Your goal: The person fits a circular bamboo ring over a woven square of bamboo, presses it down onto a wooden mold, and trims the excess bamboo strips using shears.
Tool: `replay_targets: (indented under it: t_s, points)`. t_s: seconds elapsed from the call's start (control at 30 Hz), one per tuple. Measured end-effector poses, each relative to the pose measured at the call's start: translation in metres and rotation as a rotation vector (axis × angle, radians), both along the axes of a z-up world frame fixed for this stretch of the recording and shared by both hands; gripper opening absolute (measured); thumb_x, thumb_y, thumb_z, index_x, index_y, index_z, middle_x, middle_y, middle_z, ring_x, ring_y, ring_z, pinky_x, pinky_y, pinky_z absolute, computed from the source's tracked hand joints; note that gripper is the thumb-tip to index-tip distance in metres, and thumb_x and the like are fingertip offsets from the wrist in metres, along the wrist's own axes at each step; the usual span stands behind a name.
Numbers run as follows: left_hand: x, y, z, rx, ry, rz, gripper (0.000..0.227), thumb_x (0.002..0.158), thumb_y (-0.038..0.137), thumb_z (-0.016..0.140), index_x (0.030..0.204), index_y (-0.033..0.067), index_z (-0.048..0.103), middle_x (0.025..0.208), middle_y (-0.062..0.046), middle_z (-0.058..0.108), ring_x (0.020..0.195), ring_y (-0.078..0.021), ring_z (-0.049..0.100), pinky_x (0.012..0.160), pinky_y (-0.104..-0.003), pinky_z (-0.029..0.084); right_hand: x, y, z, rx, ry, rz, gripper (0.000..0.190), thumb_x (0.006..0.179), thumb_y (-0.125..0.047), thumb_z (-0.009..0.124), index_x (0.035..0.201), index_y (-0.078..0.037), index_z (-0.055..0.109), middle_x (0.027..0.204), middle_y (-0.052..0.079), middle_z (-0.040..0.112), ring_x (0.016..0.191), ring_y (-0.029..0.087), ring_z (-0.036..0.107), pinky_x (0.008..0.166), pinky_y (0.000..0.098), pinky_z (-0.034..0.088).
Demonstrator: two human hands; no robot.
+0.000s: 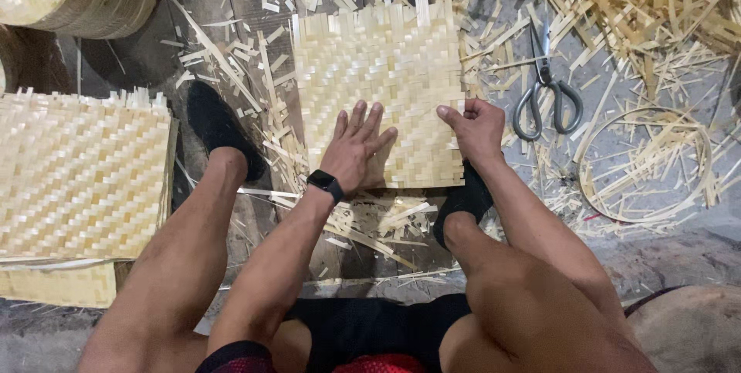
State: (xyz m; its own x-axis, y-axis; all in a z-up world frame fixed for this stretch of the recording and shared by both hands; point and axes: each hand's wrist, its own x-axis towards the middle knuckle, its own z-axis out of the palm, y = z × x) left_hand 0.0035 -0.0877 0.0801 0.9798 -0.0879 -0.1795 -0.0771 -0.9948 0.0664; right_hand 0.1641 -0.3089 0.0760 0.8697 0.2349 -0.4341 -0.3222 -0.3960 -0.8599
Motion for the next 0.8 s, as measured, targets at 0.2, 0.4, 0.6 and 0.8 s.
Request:
replay_targets:
  t_s: [0.2, 0.4, 0.6, 0.8]
  points:
    - [0.009, 0.003, 0.031, -0.372, 0.308, 0.140, 0.105, 0.059, 0.038, 0.093, 0.152, 0.0324, 0.044, 0.168, -0.006, 0.009, 0.156, -0.0320, 0.005, 0.127, -0.055, 0.005, -0.003, -0.003, -0.001, 0.010, 0.022, 0.009, 0.029, 0.083, -0.019, 0.087, 0.095, 0.005, 0.075, 0.078, 0.007, 0.075, 0.064, 0.007, 0.065, 0.057, 0.0233, 0.054]
    - [0.011, 0.005, 0.035, -0.370, 0.213, 0.098, 0.103, 0.059, 0.041, 0.094, 0.151, 0.0322, 0.048, 0.170, -0.008, 0.014, 0.157, -0.0339, 0.007, 0.126, -0.057, 0.007, 0.004, -0.043, -0.054, 0.053, -0.134, -0.136, 0.032, 0.089, -0.022, 0.087, 0.103, 0.002, 0.071, 0.088, 0.006, 0.071, 0.076, 0.008, 0.064, 0.068, 0.0239, 0.053]
    - [0.015, 0.005, 0.048, -0.364, 0.268, 0.126, 0.101, 0.058, 0.045, 0.094, 0.147, 0.0351, 0.048, 0.168, -0.007, 0.013, 0.155, -0.0332, 0.007, 0.126, -0.054, 0.006, 0.006, -0.218, -0.071, -0.913, -0.631, -0.192, 0.042, 0.077, -0.029, 0.088, 0.102, -0.001, 0.071, 0.102, 0.018, 0.067, 0.094, 0.040, 0.066, 0.084, 0.0490, 0.053]
    - [0.020, 0.007, 0.049, -0.372, 0.228, 0.120, 0.105, 0.053, 0.051, 0.094, 0.146, 0.0357, 0.049, 0.168, -0.006, 0.016, 0.156, -0.0320, 0.009, 0.127, -0.053, 0.007, -0.030, -0.304, -0.080, -0.905, -0.077, 0.027, 0.023, 0.093, -0.027, 0.067, 0.107, -0.011, 0.075, 0.111, 0.017, 0.071, 0.102, 0.040, 0.068, 0.093, 0.0498, 0.054]
